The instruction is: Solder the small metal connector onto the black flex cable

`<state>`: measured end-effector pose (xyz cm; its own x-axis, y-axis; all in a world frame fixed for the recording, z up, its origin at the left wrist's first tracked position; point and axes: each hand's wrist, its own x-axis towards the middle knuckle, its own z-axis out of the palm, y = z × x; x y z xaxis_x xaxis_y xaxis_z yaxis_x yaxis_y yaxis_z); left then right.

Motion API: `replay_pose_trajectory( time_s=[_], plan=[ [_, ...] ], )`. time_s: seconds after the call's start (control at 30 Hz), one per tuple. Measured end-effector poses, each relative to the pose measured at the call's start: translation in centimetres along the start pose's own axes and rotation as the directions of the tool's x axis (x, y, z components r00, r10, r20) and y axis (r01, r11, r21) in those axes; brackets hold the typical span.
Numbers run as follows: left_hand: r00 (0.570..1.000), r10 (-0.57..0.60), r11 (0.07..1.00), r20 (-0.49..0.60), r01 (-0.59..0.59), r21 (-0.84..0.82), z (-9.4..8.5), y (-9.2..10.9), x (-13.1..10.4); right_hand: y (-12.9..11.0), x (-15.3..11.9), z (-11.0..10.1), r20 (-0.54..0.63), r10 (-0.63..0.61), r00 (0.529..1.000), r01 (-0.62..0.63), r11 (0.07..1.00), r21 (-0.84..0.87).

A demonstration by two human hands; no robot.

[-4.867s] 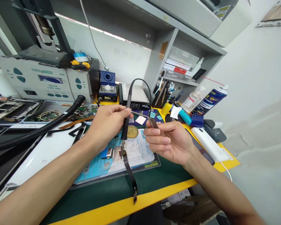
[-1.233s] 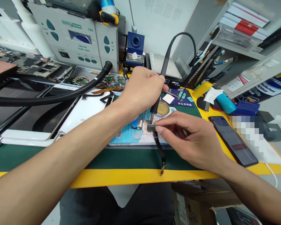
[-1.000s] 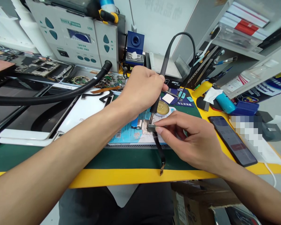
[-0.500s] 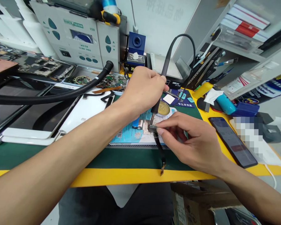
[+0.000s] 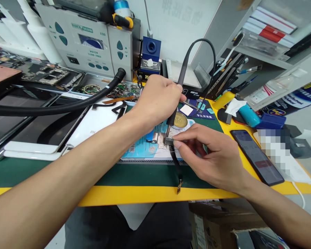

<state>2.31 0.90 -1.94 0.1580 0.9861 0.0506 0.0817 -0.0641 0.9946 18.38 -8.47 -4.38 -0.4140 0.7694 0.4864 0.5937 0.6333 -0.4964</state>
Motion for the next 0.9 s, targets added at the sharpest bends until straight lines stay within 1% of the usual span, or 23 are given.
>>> replay_pose_trajectory(
  time_s=[0.6,0.7,0.77,0.9],
  plan=[
    [0.999,0.034,0.999,0.003,-0.034,-0.015,0.04,-0.1,-0.09,-0.07,0.18,-0.15,0.03,-0.007,1.0,0.006,1.0,0.019],
    [0.999,0.042,0.999,-0.004,-0.042,-0.013,0.03,-0.22,0.0,-0.01,0.1,-0.08,0.016,0.002,1.0,-0.003,1.0,0.018],
    [0.999,0.042,0.999,-0.004,-0.042,-0.017,0.02,-0.26,0.01,0.06,0.08,-0.04,0.002,0.004,1.0,-0.004,1.0,0.015],
    [1.0,0.025,0.999,0.012,-0.024,-0.03,-0.04,-0.15,-0.08,0.15,0.1,-0.03,0.019,0.001,1.0,-0.001,1.0,0.018]
  ],
)
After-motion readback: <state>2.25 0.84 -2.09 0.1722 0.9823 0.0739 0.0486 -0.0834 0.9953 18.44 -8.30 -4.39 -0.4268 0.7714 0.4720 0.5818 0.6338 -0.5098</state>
